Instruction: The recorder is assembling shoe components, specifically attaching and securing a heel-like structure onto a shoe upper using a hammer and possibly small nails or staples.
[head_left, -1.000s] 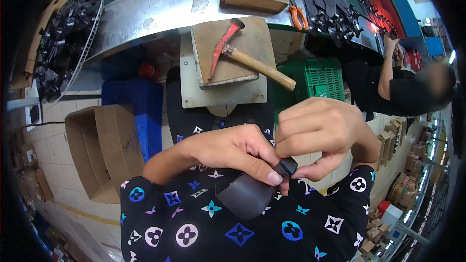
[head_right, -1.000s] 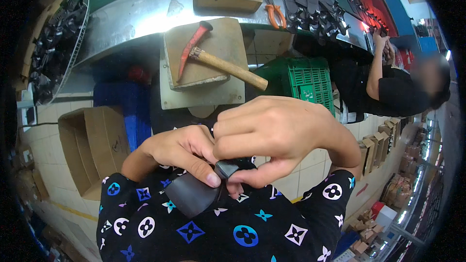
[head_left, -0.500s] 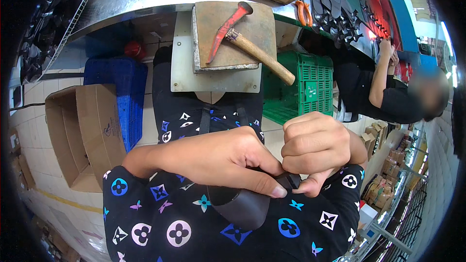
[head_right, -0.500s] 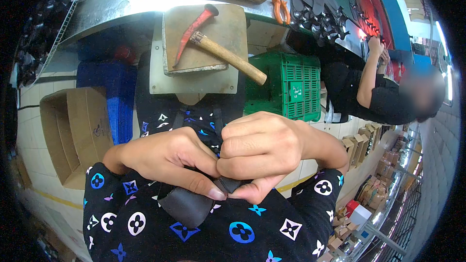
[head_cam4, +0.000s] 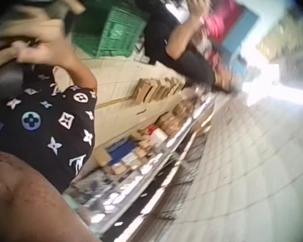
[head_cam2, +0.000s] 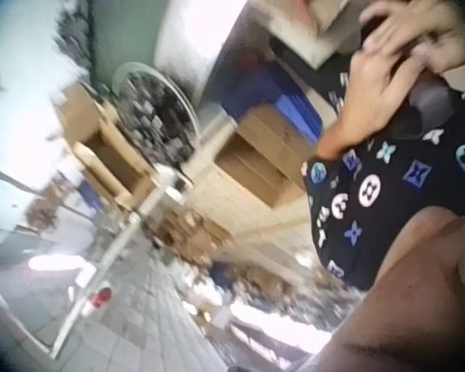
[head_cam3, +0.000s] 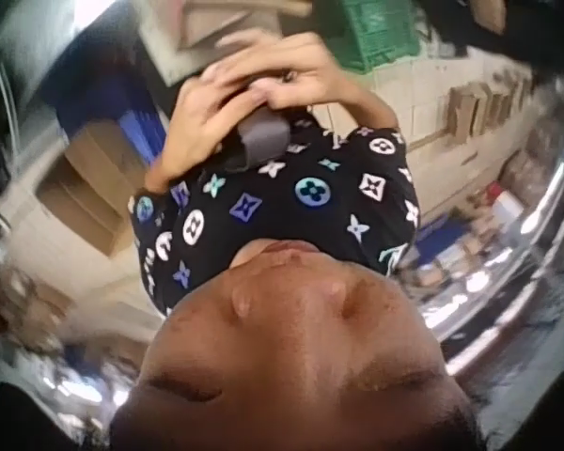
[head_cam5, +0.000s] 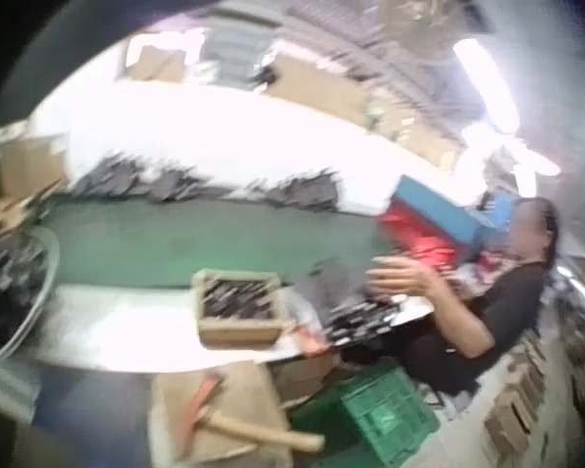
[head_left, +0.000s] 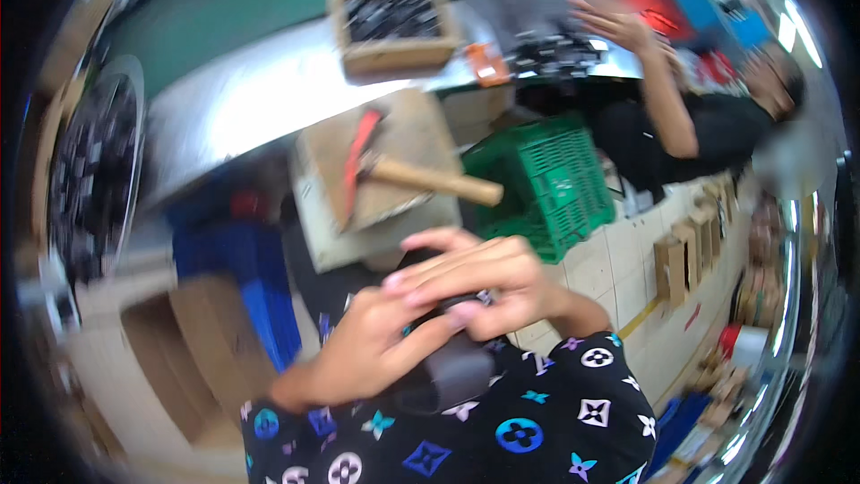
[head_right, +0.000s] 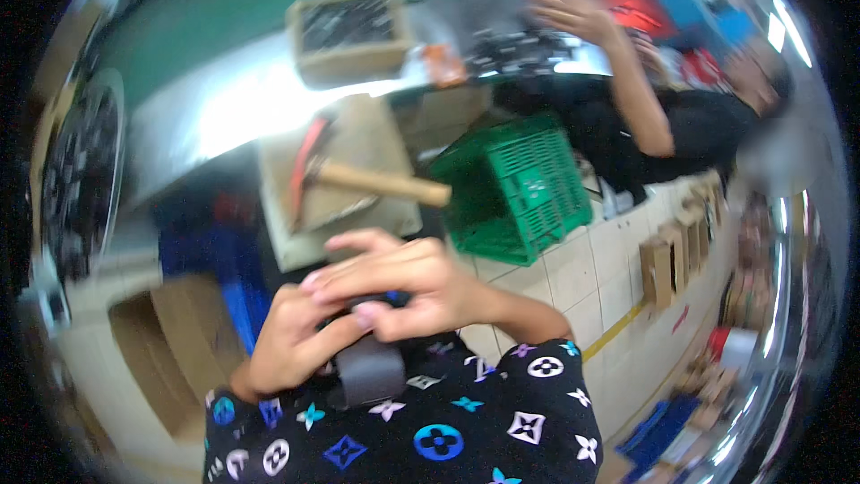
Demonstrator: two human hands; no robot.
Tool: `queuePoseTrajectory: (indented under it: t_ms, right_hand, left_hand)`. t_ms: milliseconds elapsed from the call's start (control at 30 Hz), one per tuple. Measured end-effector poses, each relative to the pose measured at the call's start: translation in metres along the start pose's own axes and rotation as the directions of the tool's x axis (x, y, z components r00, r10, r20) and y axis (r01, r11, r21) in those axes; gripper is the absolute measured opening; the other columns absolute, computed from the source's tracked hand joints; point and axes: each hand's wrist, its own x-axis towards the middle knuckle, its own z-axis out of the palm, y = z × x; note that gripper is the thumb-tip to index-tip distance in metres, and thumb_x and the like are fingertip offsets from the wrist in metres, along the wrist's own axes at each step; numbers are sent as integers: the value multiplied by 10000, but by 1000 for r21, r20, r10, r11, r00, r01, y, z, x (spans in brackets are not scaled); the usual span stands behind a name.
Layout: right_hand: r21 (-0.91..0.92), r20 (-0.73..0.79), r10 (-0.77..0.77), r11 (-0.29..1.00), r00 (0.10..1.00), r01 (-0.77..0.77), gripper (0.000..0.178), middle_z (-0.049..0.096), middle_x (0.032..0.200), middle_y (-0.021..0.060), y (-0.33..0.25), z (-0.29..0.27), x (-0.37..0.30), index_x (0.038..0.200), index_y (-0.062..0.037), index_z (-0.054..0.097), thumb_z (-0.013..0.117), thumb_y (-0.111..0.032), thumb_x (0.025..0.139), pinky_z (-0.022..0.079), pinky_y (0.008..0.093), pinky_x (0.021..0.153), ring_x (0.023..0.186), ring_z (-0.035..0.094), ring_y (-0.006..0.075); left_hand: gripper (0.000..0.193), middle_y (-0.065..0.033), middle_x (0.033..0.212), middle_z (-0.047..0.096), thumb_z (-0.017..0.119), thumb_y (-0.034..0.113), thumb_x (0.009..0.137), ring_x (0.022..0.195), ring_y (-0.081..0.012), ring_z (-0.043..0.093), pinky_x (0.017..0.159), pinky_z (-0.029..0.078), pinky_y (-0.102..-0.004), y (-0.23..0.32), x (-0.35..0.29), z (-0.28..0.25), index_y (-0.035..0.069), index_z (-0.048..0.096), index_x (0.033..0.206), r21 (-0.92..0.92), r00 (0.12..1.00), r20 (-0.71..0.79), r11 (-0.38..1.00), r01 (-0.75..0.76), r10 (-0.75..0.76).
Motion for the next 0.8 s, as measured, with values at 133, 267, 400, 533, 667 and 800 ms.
queuePoseTrajectory:
  t_ms: [133,267,400,533,667,800]
  right_hand:
    - [232,-78,119,968,990,-98,301,715,1100,193,30,7,-6,1117,70,669,556,-26,855,338,544,1136,1073,685,311]
    - [260,-18,66,964,998,-59,281,711,1128,167,30,14,-1,1151,42,661,584,-99,921,288,537,1169,1079,679,288]
    - [22,-224,46,999,973,-42,206,738,1010,166,26,8,-19,1007,31,706,571,-89,908,425,550,1075,978,714,289]
    - [155,-258,277,957,925,-244,423,602,1300,238,46,19,-4,1263,88,570,563,-237,992,473,445,1019,1170,617,303]
    - [370,-406,264,923,875,-106,515,565,1330,251,72,15,-5,1362,92,456,493,-297,1026,494,439,996,1135,627,352]
    - [335,-571,271,939,775,-82,441,640,1188,212,71,-32,-27,1269,67,542,458,-299,1037,536,354,886,986,660,244]
  left_hand:
    - [176,-147,836,707,622,93,918,750,-179,687,673,513,-293,-11,3,-6,-51,690,993,124,958,-20,950,286,-286]
    - [198,-124,924,701,597,92,942,886,-142,647,784,497,-283,-2,-10,-9,-61,682,1035,-41,941,15,940,338,-338]
    - [290,-205,1079,650,531,210,986,973,-348,637,875,496,-407,-18,8,6,-36,643,1091,177,993,88,982,57,-74]
    - [320,-169,817,669,576,272,979,719,-254,640,688,494,-368,-27,14,-25,-31,676,1003,205,965,-6,944,258,-262]
    - [260,-79,767,642,639,251,944,674,-137,551,649,465,-317,7,-23,-110,-7,674,937,586,693,-664,772,248,281]
    - [340,-80,720,589,656,308,949,663,-158,498,619,424,-337,70,-10,-231,-7,620,825,645,145,-743,642,416,653]
